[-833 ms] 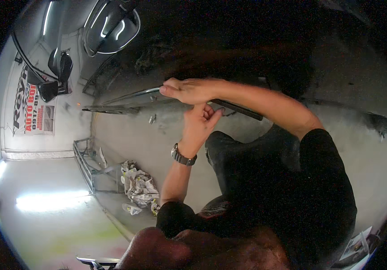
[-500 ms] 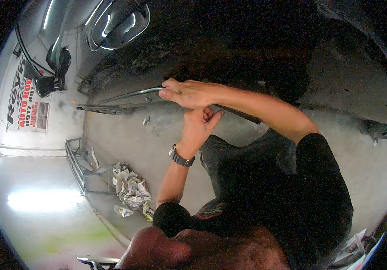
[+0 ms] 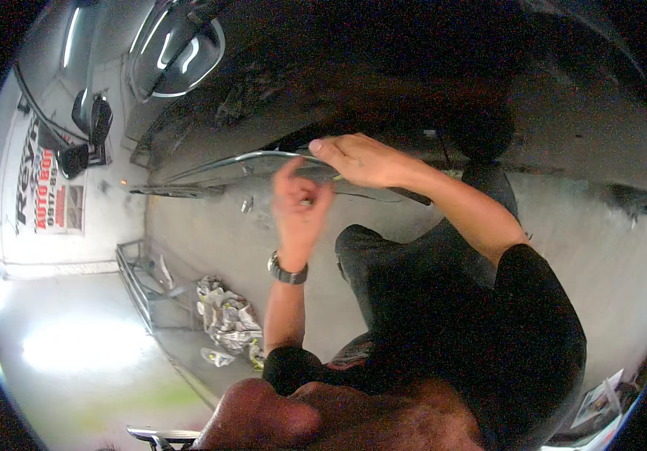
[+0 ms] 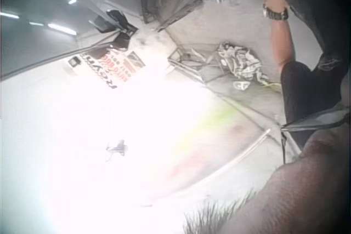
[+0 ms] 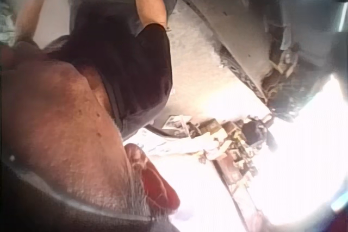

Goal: Replacing or adjusting the weather stripping/trim on a car door.

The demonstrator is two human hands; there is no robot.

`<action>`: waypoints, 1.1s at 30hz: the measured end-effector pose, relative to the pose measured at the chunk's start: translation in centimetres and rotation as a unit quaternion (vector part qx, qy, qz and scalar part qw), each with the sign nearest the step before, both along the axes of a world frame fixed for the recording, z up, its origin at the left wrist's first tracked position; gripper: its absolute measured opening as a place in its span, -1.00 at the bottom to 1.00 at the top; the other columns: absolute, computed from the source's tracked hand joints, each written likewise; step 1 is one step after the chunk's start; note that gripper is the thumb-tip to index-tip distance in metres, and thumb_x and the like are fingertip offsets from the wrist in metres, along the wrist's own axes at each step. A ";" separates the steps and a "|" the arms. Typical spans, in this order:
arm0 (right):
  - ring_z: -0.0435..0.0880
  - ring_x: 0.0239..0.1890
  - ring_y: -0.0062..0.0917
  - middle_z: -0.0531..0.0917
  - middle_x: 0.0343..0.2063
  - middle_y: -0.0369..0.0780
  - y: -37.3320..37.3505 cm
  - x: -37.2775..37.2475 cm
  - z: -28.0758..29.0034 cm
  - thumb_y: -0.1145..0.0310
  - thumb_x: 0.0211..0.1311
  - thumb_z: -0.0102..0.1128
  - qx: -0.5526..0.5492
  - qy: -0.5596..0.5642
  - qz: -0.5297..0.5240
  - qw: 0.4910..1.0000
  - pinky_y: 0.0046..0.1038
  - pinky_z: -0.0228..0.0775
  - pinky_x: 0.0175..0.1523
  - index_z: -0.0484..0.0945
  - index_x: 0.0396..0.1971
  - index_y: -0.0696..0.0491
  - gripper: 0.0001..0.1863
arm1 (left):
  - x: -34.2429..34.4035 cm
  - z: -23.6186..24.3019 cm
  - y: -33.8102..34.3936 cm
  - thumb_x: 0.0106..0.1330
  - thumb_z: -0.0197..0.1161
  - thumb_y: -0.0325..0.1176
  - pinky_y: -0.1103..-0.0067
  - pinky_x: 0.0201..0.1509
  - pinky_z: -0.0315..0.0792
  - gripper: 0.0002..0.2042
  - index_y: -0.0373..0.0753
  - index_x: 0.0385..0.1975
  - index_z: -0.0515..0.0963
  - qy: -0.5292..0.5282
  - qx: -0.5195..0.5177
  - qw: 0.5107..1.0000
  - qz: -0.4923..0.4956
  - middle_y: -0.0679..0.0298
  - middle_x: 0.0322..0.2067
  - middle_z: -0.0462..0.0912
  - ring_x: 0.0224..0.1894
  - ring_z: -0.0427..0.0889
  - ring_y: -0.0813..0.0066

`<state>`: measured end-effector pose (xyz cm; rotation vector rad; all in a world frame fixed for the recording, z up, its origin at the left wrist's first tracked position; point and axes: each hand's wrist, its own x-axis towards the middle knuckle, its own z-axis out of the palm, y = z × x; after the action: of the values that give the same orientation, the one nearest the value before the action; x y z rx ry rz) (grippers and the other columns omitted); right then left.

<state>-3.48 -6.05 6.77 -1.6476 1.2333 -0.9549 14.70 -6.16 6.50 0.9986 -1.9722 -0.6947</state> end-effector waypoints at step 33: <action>0.51 -0.43 0.03 0.49 -0.54 0.11 0.1 -1.1 -2.0 -0.08 0.36 -0.08 -0.118 -0.011 0.084 0.989 -0.09 0.29 -0.28 0.42 -0.35 0.30 -0.40 | 3.4 6.5 -8.4 0.00 0.32 -0.52 0.47 -0.40 0.46 -0.39 -0.07 0.14 0.34 -0.425 0.159 0.890 -0.046 0.19 -0.69 0.53 -0.58 0.61 0.27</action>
<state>-4.58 -5.93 4.77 -1.8858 0.9774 -1.0406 18.10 -14.56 13.02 1.6089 -2.7227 -0.7131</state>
